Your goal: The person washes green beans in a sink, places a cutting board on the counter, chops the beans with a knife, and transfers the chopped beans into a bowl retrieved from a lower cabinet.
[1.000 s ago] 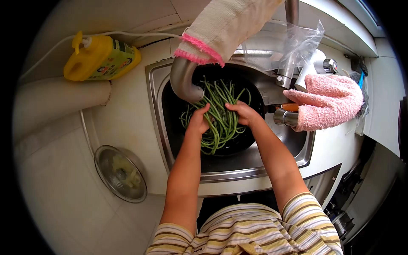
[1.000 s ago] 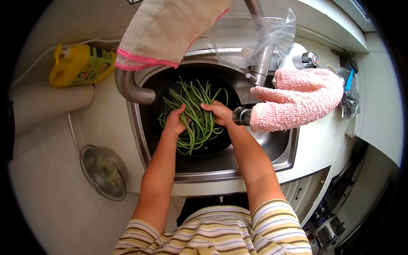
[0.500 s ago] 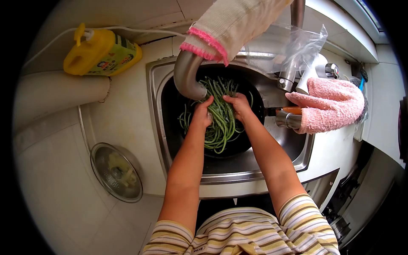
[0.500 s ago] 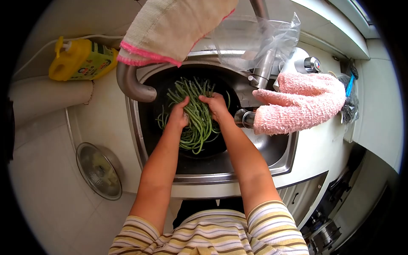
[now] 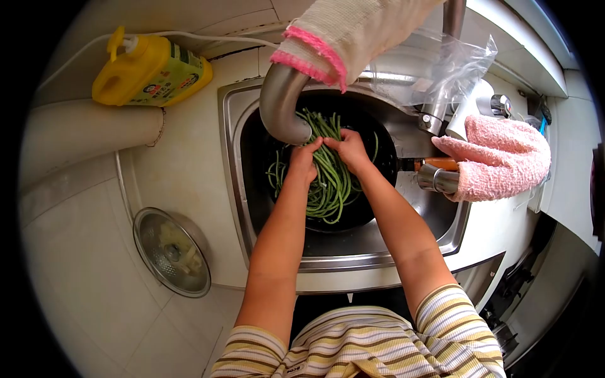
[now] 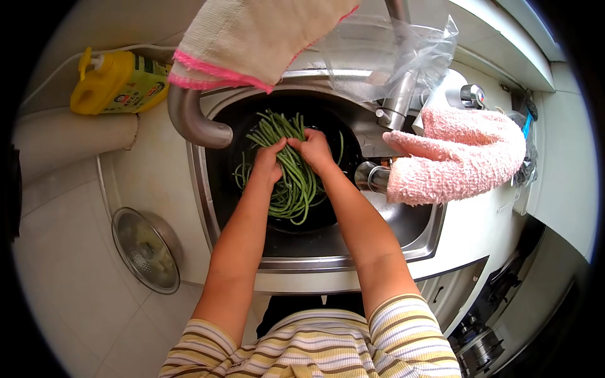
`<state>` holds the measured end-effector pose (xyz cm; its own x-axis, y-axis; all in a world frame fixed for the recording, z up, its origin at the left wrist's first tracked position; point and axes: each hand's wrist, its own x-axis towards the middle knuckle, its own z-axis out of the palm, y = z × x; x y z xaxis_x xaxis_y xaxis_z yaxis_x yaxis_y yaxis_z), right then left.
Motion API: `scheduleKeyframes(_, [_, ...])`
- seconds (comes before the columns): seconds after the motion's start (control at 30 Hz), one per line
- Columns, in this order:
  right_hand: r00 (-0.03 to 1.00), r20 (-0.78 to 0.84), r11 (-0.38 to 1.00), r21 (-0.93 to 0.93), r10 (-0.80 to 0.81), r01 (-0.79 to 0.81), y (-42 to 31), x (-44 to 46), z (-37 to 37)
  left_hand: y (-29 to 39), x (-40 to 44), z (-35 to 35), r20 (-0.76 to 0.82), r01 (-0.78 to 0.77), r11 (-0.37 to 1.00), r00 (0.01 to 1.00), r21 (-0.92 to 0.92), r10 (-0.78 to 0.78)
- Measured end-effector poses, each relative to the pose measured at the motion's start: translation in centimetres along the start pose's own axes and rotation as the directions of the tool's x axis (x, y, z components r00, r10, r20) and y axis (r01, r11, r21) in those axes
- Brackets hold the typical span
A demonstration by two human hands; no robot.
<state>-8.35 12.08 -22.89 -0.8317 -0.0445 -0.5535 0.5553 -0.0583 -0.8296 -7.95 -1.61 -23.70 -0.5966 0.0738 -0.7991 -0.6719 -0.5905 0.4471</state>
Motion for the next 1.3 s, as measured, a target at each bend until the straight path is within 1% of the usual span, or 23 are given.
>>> scheduleKeyframes(0.03, [1.0, 0.002, 1.0, -0.002, -0.001, 0.001, -0.1, -0.1, -0.2, 0.1, 0.0, -0.1, 0.0, -0.001, 1.0, 1.0, -0.002, 0.001])
scheduleKeyframes(0.1, [0.993, -0.002, 0.931, 0.349, 0.116, -0.108, -0.3, -0.6, -0.5, 0.7, 0.0, -0.5, 0.155, 0.083, 0.992, 0.986, -0.098, -0.067])
scheduleKeyframes(0.13, [0.988, -0.074, 0.936, 0.338, 0.134, -0.102, -0.4, -0.5, -0.4, 0.9, -0.1, -0.6, 0.155, 0.082, 0.992, 0.986, -0.098, -0.066])
scheduleKeyframes(0.17, [0.988, -0.074, 0.935, 0.338, 0.135, -0.102, -0.4, -0.6, -0.5, 0.9, -0.2, -0.8, 0.181, 0.089, 0.991, 0.981, -0.103, -0.069])
scheduleKeyframes(0.23, [0.986, 0.002, 0.934, 0.321, 0.168, -0.16, -0.7, -0.7, -0.8, 0.7, -0.2, -0.7, 0.206, 0.097, 0.989, 0.976, -0.108, -0.073])
scheduleKeyframes(0.3, [0.988, -0.015, 0.935, 0.326, 0.153, -0.139, -0.8, -0.6, -0.4, 0.2, 0.0, -0.1, 0.07, 0.019, 0.971, 0.998, -0.237, -0.002])
scheduleKeyframes(0.37, [0.989, -0.033, 0.935, 0.332, 0.142, -0.123, -0.8, -0.6, -0.3, 0.1, 0.0, -0.1, 0.079, -0.003, 0.965, 0.997, -0.261, 0.025])
scheduleKeyframes(0.43, [0.981, -0.01, 0.913, 0.368, 0.192, -0.175, -1.6, -1.0, -0.3, 0.0, -0.6, 0.0, 0.086, -0.021, 0.958, 0.995, -0.285, 0.048])
scheduleKeyframes(0.5, [0.978, -0.004, 0.888, 0.42, 0.208, -0.187, -1.3, -1.2, -0.3, 0.1, -1.2, 0.2, 0.151, -0.013, 0.998, 0.988, -0.065, 0.022])
scheduleKeyframes(0.53, [0.975, 0.003, 0.86, 0.471, 0.221, -0.196, -1.0, -1.3, -0.3, -0.1, -1.3, 0.6, 0.136, -0.09, 0.996, 0.987, 0.015, 0.087])
scheduleKeyframes(0.57, [0.975, 0.003, 0.861, 0.47, 0.22, -0.196, -0.8, -1.3, -0.2, 0.1, -1.4, 0.8, 0.137, -0.09, 0.996, 0.987, 0.014, 0.088])
scheduleKeyframes(0.63, [0.971, 0.043, 0.785, 0.581, 0.236, -0.216, -1.3, -1.8, 0.2, 0.8, -2.0, 1.5, 0.099, -0.071, 0.994, 0.993, 0.084, 0.063])
scheduleKeyframes(0.67, [0.974, 0.046, 0.742, 0.64, 0.222, -0.199, -1.5, -2.2, 0.1, 0.6, -1.6, 1.4, 0.053, -0.071, 0.996, 0.996, 0.058, 0.068])
scheduleKeyframes(0.77, [0.964, 0.095, 0.77, 0.585, 0.249, -0.257, -0.7, -1.6, -0.4, 0.3, -0.8, 0.4, 0.072, -0.079, 0.996, 0.995, 0.048, 0.076])
scheduleKeyframes(0.8, [0.953, 0.101, 0.731, 0.62, 0.285, -0.285, -1.4, -1.9, -0.1, 0.1, -0.6, 0.2, 0.072, -0.077, 0.996, 0.995, 0.047, 0.073])
scheduleKeyframes(0.87, [0.955, 0.11, 0.778, 0.558, 0.276, -0.289, -1.1, -1.7, -0.5, -0.1, -0.2, -0.3, -0.003, -0.044, 0.987, 0.999, -0.154, 0.044])
scheduleKeyframes(0.93, [0.96, 0.125, 0.858, 0.431, 0.249, -0.279, -1.0, -1.8, -1.0, 0.0, 0.2, -0.7, 0.011, -0.031, 0.981, 0.999, -0.191, 0.034])
scheduleKeyframes(0.97, [0.96, 0.126, 0.858, 0.431, 0.25, -0.279, -1.0, -1.9, -1.1, 0.0, 0.3, -0.8, 0.026, -0.019, 0.973, 0.999, -0.228, 0.025])
scheduleKeyframes(1.07, [0.956, 0.139, 0.873, 0.39, 0.258, -0.292, -1.3, -2.4, -0.9, 0.4, -0.8, 0.3, 0.051, -0.029, 0.979, 0.998, -0.201, 0.04])
scheduleKeyframes(1.13, [0.978, -0.043, 0.845, 0.511, 0.205, -0.155, -2.1, -2.6, 0.1, 0.0, -0.5, 0.4, 0.038, -0.048, 0.983, 0.998, -0.175, 0.055])
scheduleKeyframes(1.17, [0.978, -0.04, 0.845, 0.512, 0.204, -0.155, -2.1, -2.3, 0.4, -0.1, -0.3, 0.3, 0.023, -0.067, 0.987, 0.997, -0.148, 0.071])
scheduleKeyframes(1.27, [0.991, -0.095, 0.916, 0.398, 0.092, -0.047, -1.0, -1.0, 1.0, -0.1, -0.3, -0.1, 0.012, -0.104, 0.991, 0.994, -0.087, 0.105])
scheduleKeyframes(1.3, [0.991, -0.094, 0.916, 0.399, 0.093, -0.048, -1.4, -0.9, 1.4, 0.1, -0.3, -0.1, 0.021, -0.125, 0.991, 0.992, -0.055, 0.126])
